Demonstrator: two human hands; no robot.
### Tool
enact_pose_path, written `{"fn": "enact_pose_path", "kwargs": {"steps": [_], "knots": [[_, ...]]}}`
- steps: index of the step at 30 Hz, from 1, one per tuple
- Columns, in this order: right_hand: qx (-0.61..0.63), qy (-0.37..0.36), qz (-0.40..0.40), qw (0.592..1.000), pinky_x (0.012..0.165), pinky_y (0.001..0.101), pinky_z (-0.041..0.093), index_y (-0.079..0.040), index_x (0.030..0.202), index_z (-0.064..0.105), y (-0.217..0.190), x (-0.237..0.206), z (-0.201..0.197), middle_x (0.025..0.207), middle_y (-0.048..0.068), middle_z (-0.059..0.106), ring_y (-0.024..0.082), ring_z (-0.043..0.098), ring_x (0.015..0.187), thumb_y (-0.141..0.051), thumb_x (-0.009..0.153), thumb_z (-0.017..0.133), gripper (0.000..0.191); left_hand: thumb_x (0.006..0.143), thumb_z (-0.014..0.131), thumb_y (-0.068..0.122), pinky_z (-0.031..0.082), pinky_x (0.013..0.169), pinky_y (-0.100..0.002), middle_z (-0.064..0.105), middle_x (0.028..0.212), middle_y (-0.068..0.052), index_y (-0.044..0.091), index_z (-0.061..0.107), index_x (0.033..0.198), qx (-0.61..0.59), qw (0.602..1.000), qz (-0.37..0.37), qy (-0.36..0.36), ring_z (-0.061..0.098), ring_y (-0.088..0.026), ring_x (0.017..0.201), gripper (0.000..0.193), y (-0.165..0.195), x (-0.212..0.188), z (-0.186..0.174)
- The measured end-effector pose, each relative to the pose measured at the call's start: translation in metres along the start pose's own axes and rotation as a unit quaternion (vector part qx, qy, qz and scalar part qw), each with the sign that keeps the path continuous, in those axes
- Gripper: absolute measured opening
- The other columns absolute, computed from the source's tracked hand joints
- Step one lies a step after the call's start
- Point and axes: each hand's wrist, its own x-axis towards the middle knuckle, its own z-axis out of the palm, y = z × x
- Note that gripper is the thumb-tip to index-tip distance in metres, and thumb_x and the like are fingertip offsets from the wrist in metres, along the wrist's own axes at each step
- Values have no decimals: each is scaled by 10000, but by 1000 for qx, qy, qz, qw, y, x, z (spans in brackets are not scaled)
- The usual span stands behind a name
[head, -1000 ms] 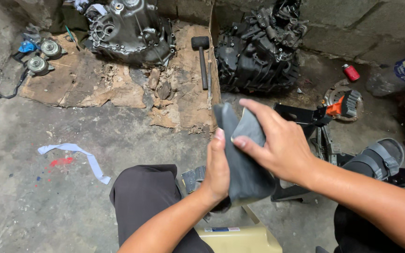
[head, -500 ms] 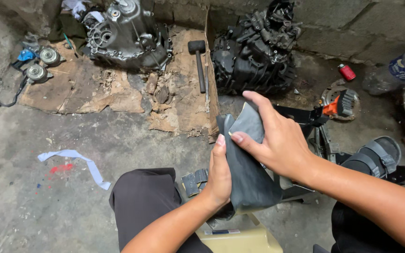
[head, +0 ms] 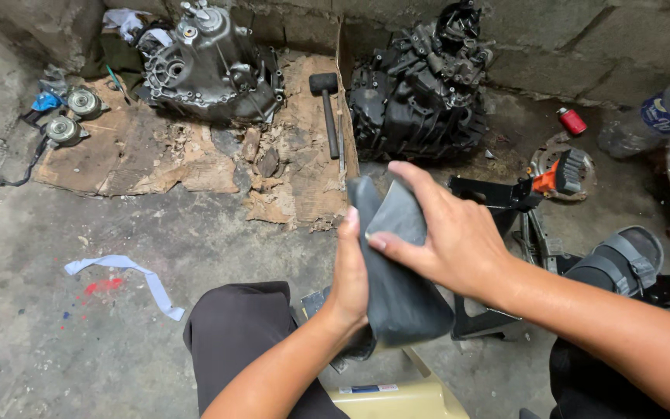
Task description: The person sands a black plastic car part with a sanding block, holding the part with one hand and rubbing the surface with the other. The person repeatedly repositions the part to sand different areas, including edges and curved surfaces, in a workshop setting.
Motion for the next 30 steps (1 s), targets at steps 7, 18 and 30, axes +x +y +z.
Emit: {"fn": "enact_pose_path", "kwargs": {"steps": [7, 18, 30], "knots": [[7, -32, 21, 999, 711, 491, 564, -145, 1500, 411, -1, -4, 2, 1126, 257, 707, 450, 715, 861, -562, 774, 733, 897, 1010, 350, 605, 544, 968, -382, 630, 1262, -150, 15, 517, 1372, 29, 999, 24, 25, 657, -238, 1115, 711, 0, 2, -2], [34, -49, 35, 998, 758, 471, 552, -132, 1433, 493, 2, -8, 11, 1075, 232, 720, 425, 716, 916, -558, 812, 717, 787, 1058, 346, 555, 532, 989, -352, 628, 1239, -113, -5, 530, 1330, 65, 993, 93, 31, 643, -196, 1117, 648, 6, 13, -17], [57, 6, 37, 998, 776, 447, 548, -91, 1315, 595, 14, -3, 20, 1036, 226, 732, 401, 717, 944, -513, 775, 775, 709, 994, 372, 605, 571, 923, -370, 651, 1200, -134, 29, 548, 1330, 10, 1000, -4, 26, 684, -214, 1052, 689, -3, 16, -10]]}}
